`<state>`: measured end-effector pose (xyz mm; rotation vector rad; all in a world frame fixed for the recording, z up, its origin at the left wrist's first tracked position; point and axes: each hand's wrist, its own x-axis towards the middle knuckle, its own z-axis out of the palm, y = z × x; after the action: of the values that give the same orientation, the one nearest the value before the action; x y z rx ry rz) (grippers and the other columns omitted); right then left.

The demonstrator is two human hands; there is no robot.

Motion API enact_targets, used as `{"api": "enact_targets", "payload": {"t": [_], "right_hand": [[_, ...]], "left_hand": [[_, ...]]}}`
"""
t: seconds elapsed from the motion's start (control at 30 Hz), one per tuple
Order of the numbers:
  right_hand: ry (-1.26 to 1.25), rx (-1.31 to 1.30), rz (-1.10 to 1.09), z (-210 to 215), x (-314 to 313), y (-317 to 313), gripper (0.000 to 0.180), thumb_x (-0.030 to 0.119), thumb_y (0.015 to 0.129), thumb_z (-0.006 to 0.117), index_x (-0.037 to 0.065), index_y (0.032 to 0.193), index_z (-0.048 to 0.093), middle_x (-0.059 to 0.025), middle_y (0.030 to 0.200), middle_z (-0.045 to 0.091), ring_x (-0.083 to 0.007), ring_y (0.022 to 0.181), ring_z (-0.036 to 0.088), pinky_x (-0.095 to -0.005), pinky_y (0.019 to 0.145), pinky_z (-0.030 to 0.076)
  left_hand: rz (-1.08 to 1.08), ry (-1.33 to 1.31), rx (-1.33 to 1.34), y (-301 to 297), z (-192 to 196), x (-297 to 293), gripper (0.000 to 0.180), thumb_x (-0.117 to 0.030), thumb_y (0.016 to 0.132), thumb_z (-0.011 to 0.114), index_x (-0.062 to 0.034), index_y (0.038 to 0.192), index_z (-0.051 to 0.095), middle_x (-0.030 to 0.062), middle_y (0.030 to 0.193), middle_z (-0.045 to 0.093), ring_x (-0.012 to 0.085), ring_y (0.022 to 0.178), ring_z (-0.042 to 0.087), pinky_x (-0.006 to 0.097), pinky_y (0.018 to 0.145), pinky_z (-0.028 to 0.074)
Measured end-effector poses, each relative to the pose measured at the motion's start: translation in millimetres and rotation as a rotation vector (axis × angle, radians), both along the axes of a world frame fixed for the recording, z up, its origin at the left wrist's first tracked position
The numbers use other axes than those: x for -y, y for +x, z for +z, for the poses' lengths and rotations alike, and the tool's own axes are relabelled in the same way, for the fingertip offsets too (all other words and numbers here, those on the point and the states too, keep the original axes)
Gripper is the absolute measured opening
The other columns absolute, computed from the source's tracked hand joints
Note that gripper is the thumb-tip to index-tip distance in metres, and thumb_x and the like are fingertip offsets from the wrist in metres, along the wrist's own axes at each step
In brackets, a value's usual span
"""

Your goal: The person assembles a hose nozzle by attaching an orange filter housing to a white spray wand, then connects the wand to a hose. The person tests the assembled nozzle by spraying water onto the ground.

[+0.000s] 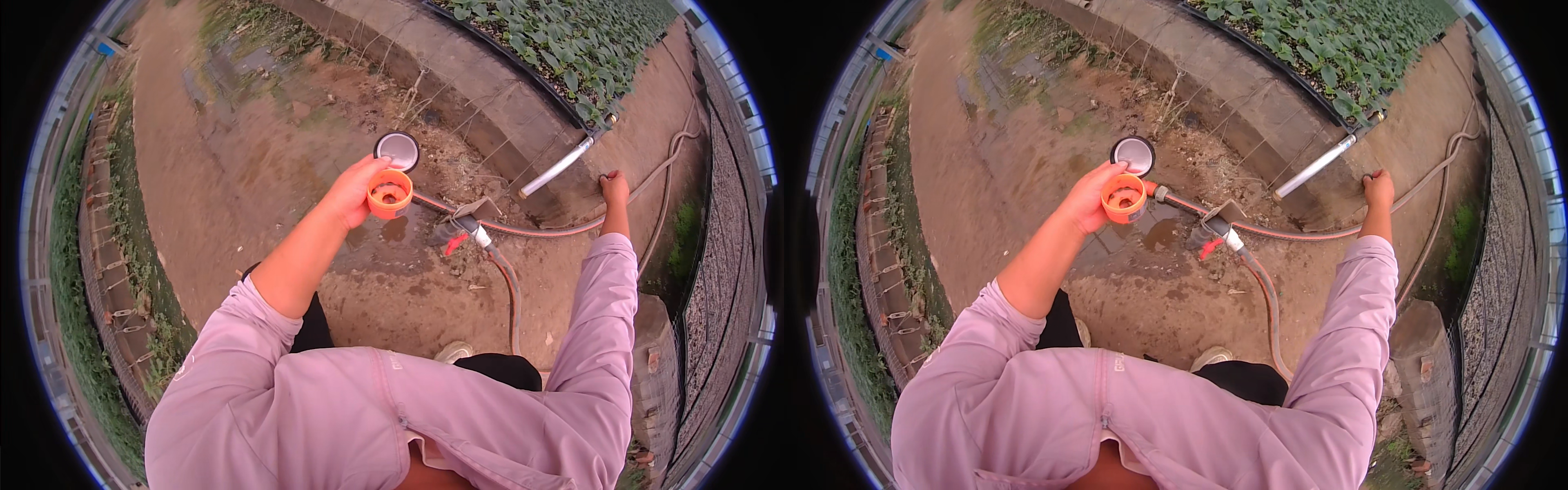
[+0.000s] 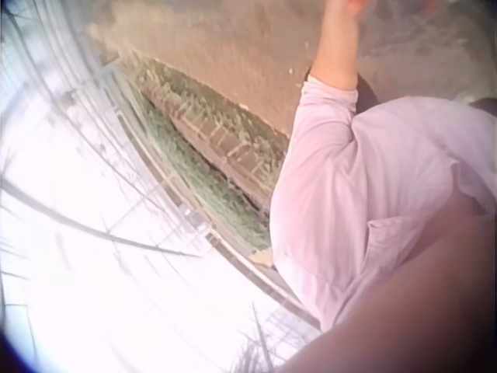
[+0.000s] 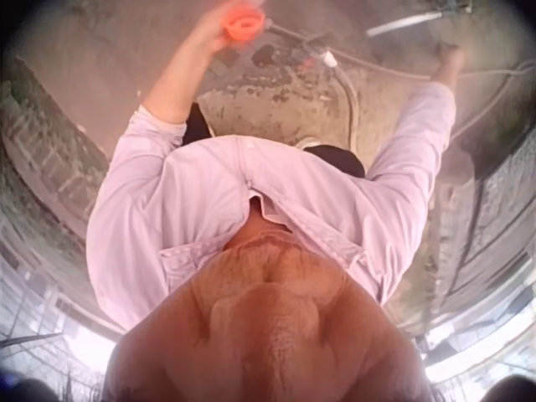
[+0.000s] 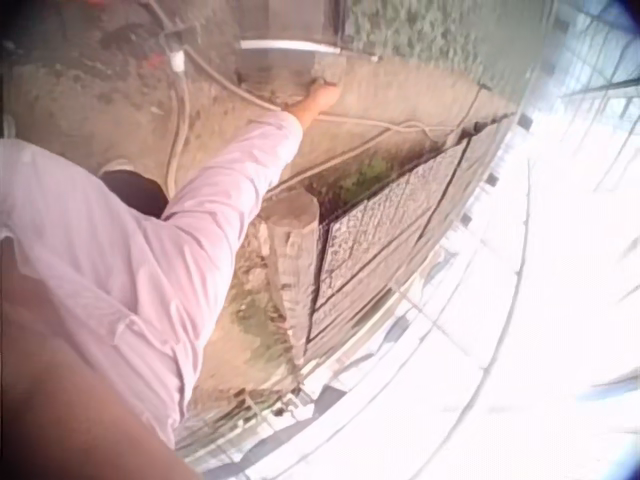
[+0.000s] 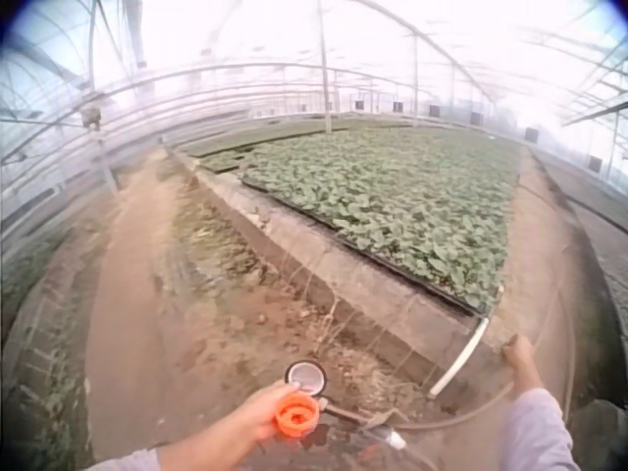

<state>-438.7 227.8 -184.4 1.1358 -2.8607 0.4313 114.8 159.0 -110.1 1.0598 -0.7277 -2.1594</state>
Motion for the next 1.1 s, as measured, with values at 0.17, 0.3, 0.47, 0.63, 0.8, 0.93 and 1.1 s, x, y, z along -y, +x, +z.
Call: {"api": "enact_targets", "payload": {"t": [0.17, 0.3, 0.47, 0.63, 0.8, 0.93, 1.1], "right_hand": [[0.092, 0.020, 0.024, -5, 4, -10, 0.030, 0.021, 0.071, 0.066, 0.008, 0.098, 0.060, -0.0164, 0.092, 0.065, -0.0310, 0.088, 0.061, -0.0398, 0.076, 0.048], [-0.002, -0.021, 0.012, -12, 3, -4, 0.032, 0.022, 0.074, 0.064, 0.012, 0.105, 0.061, -0.0143, 0.093, 0.065, -0.0307, 0.089, 0.061, -0.0399, 0.077, 0.048], [-0.141, -0.114, -0.066, -17, -6, -9, 0.030, 0.023, 0.080, 0.060, 0.015, 0.108, 0.062, -0.0115, 0.093, 0.065, -0.0301, 0.087, 0.061, -0.0398, 0.076, 0.048], [-0.268, -0.100, -0.168, -9, -15, 2, 0.024, 0.025, 0.085, 0.054, 0.012, 0.103, 0.064, -0.0102, 0.091, 0.066, -0.0291, 0.084, 0.062, -0.0401, 0.073, 0.048], [-0.675, 0.127, -0.055, 28, -19, 38, 0.021, 0.023, 0.088, 0.054, 0.008, 0.097, 0.064, -0.0064, 0.082, 0.064, -0.0160, 0.076, 0.061, -0.0304, 0.066, 0.047], [-0.874, 0.144, 0.613, 126, -9, 253, 0.014, 0.011, 0.089, 0.054, 0.006, 0.098, 0.064, -0.0039, 0.091, 0.056, -0.0102, 0.069, 0.049, -0.0223, 0.061, 0.041], [-0.465, 0.143, 1.130, 144, -21, 394, 0.048, 0.037, 0.075, 0.067, 0.008, 0.113, 0.059, -0.0192, 0.142, 0.027, -0.0401, 0.130, 0.025, -0.0479, 0.097, 0.030]], "left_hand": [[-0.039, -0.205, -0.030, -3, 5, -4, 0.028, -0.026, 0.092, 0.049, -0.0014, 0.105, 0.048, 0.0187, 0.095, 0.061, 0.0266, 0.090, 0.062, 0.036, 0.075, 0.053], [-0.006, -0.228, -0.079, -5, 10, -8, 0.029, -0.026, 0.093, 0.048, -0.0019, 0.108, 0.047, 0.0178, 0.095, 0.061, 0.0263, 0.088, 0.062, 0.036, 0.076, 0.053], [0.011, -0.310, -0.118, -8, 18, -10, 0.030, -0.026, 0.093, 0.046, -0.0026, 0.112, 0.046, 0.0169, 0.096, 0.061, 0.0261, 0.087, 0.062, 0.038, 0.077, 0.052], [0.003, -0.338, -0.222, -5, 21, -12, 0.030, -0.023, 0.094, 0.046, -0.0018, 0.114, 0.048, 0.0124, 0.101, 0.060, 0.0201, 0.090, 0.062, 0.032, 0.077, 0.052], [0.009, -0.419, -0.244, -8, 27, -13, 0.030, -0.025, 0.095, 0.043, -0.0027, 0.115, 0.047, 0.0140, 0.099, 0.060, 0.0217, 0.089, 0.061, 0.033, 0.076, 0.051], [0.077, -0.469, -0.186, -7, 25, -14, 0.030, -0.027, 0.096, 0.039, -0.0035, 0.114, 0.046, 0.0163, 0.097, 0.060, 0.0245, 0.086, 0.061, 0.035, 0.074, 0.052], [0.201, -0.491, -0.155, -9, 31, -4, 0.031, -0.026, 0.097, 0.038, -0.0034, 0.116, 0.045, 0.0146, 0.098, 0.060, 0.0209, 0.087, 0.061, 0.033, 0.075, 0.052]]}}
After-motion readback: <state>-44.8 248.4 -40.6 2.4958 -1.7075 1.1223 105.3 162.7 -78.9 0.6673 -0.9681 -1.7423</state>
